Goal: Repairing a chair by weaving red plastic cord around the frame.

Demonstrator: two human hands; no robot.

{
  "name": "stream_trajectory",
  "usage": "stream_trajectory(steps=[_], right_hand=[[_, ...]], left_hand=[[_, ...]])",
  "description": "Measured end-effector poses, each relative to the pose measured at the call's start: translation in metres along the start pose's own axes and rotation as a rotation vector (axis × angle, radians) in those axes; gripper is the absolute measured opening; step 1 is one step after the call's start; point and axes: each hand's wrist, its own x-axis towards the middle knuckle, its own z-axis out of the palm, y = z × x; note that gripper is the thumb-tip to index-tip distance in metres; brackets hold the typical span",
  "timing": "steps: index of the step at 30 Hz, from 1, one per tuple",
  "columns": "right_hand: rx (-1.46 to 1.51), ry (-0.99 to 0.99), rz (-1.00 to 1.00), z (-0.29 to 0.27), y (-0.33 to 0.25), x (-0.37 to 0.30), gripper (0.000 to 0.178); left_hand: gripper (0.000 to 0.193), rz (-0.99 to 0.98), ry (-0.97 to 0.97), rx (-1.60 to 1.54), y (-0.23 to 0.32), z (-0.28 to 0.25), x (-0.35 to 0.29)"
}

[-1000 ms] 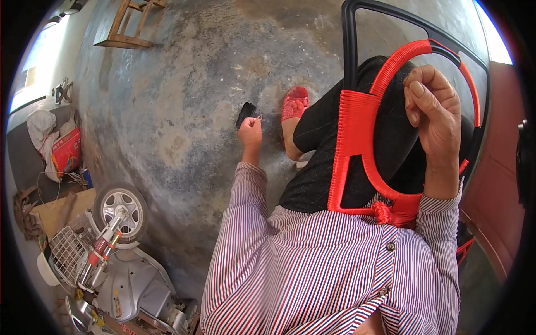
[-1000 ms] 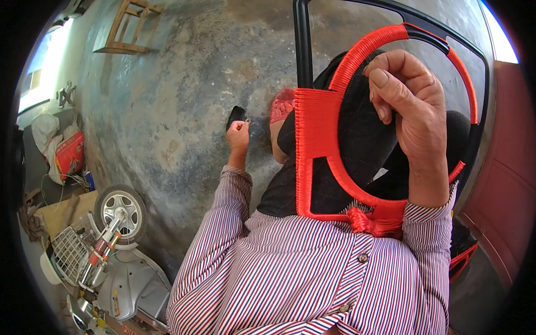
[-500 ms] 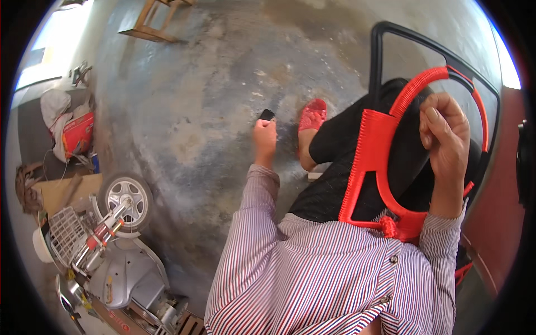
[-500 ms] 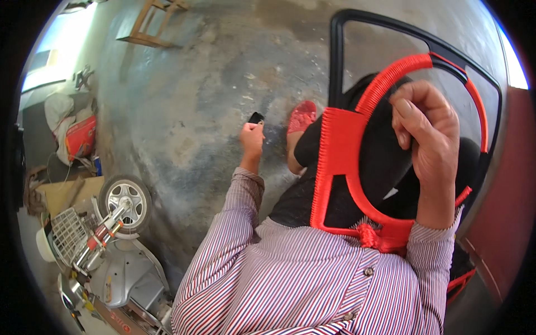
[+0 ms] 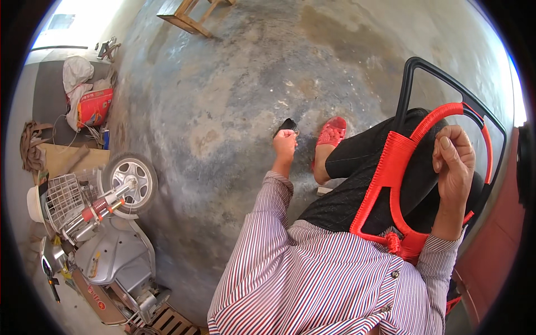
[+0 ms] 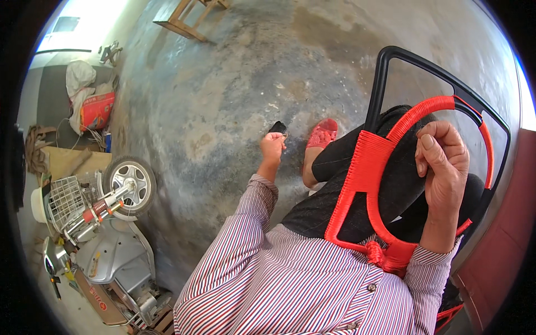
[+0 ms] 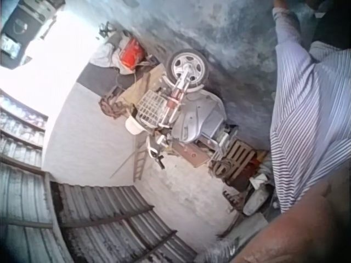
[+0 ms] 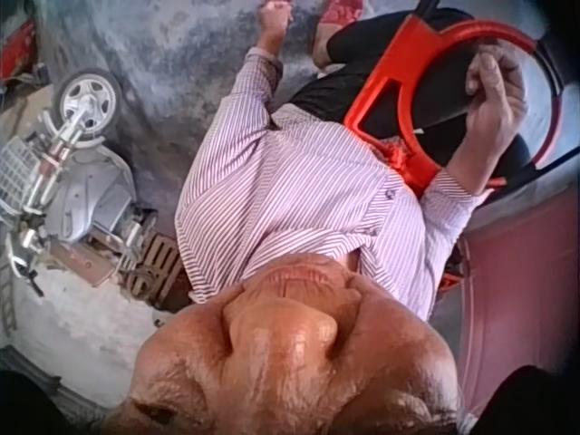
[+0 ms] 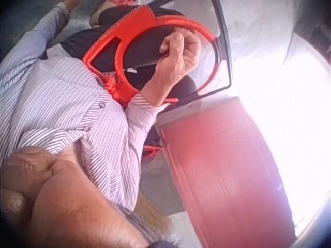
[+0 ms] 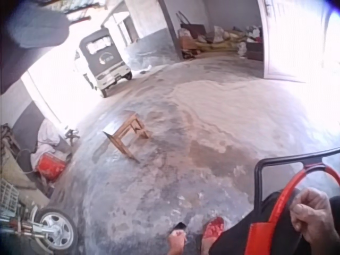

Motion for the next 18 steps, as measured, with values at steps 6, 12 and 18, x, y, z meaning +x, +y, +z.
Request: stream_trajectory(steps=[6,12,18], right_hand=[[-0.001,0.003,-0.01,0.0,0.001,-0.001,0.016],[-0.018,0.007,0.02,0.002,-0.004,-0.001,0.016],[-0.021,0.025,0.015,0.0,0.0,0.001,0.017]], left_hand=[[0.007,-0.045,0.013,0.043,-0.002,0.0,-0.002],[0.007,0.041,0.042,0.173,-0.017,-0.008,0.011],[0.005,0.078,0.049,0.235,-0.016,-0.001,0.015]])
